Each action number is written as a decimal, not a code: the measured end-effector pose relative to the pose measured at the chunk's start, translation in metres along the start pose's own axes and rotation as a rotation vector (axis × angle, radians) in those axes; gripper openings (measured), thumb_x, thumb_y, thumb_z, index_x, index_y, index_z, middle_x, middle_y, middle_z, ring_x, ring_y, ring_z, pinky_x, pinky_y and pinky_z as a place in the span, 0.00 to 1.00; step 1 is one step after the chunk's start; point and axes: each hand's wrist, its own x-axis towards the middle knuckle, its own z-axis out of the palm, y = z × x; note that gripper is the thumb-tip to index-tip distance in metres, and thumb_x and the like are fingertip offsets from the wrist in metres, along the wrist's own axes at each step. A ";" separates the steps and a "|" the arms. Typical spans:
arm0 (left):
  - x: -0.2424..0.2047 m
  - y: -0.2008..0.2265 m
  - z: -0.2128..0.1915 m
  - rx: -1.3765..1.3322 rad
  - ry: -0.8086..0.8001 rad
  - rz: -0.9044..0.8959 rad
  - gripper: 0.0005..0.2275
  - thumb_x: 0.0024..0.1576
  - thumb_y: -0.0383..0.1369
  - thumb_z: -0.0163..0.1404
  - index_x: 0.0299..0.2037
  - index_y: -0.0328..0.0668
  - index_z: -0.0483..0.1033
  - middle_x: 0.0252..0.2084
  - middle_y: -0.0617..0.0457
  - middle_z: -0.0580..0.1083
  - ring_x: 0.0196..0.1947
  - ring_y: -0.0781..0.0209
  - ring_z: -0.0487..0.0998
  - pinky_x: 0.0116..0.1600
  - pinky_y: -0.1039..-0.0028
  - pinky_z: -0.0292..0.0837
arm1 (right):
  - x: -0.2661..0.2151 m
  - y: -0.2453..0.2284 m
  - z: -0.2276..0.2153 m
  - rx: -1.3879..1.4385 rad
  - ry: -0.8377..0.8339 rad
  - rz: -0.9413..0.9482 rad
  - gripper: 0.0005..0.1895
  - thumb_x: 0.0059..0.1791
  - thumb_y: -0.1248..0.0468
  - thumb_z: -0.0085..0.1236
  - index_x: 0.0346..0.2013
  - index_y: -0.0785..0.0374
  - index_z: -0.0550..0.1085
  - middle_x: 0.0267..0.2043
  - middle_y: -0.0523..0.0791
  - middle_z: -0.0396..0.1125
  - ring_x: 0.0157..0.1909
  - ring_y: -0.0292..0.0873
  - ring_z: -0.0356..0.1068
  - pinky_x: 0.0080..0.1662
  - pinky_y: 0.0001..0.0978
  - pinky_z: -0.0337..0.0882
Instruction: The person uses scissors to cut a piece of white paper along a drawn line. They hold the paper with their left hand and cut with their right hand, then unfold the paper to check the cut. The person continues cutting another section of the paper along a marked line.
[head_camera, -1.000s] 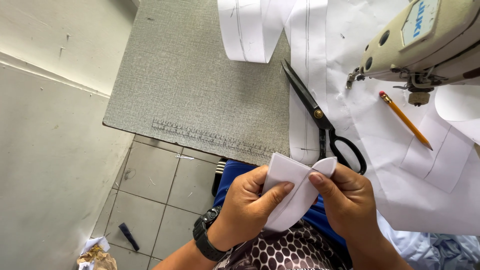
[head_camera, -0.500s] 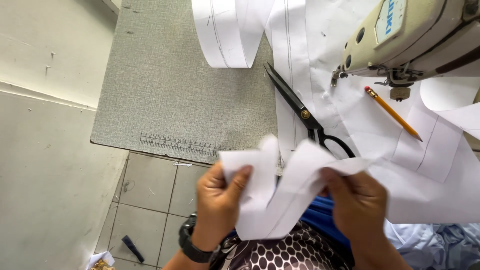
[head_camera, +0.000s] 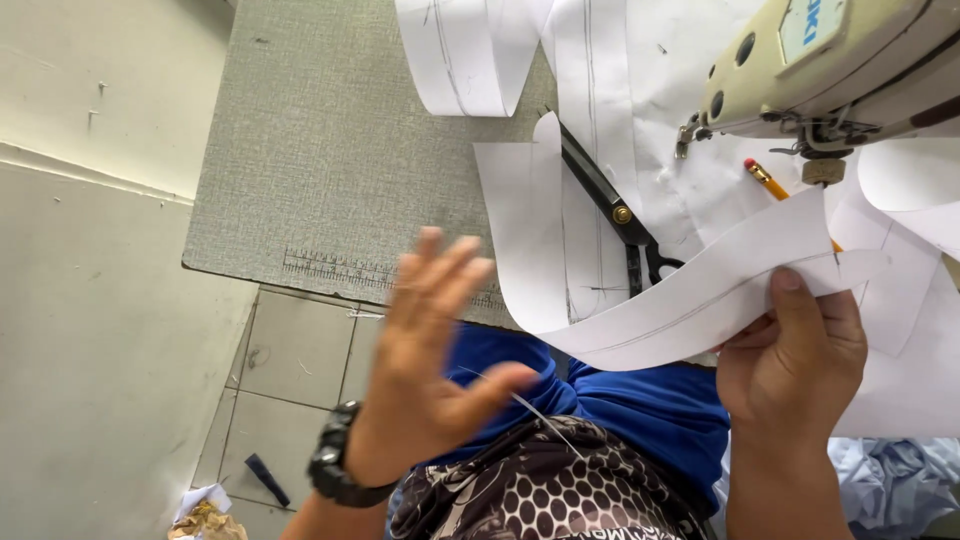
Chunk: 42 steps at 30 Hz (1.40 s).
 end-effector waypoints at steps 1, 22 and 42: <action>0.003 0.004 0.004 -0.002 0.002 0.002 0.31 0.59 0.50 0.51 0.67 0.39 0.60 0.74 0.45 0.59 0.78 0.49 0.48 0.85 0.52 0.37 | -0.003 -0.003 -0.001 0.000 0.000 -0.004 0.11 0.56 0.67 0.52 0.53 0.64 0.73 0.34 0.41 0.73 0.22 0.29 0.68 0.26 0.15 0.69; 0.047 -0.050 -0.063 0.002 -0.310 -0.113 0.07 0.54 0.25 0.58 0.42 0.34 0.77 0.29 0.50 0.81 0.22 0.67 0.80 0.23 0.84 0.74 | 0.000 -0.013 -0.027 -0.163 -0.024 -0.089 0.11 0.58 0.69 0.50 0.55 0.65 0.71 0.35 0.44 0.71 0.22 0.36 0.67 0.34 0.27 0.77; 0.026 -0.026 0.011 0.251 -0.414 0.119 0.46 0.45 0.49 0.67 0.70 0.37 0.55 0.72 0.41 0.62 0.72 0.49 0.60 0.77 0.55 0.45 | -0.032 -0.008 0.011 -0.447 -0.430 -0.077 0.09 0.53 0.70 0.53 0.47 0.71 0.75 0.27 0.49 0.73 0.27 0.40 0.75 0.31 0.25 0.73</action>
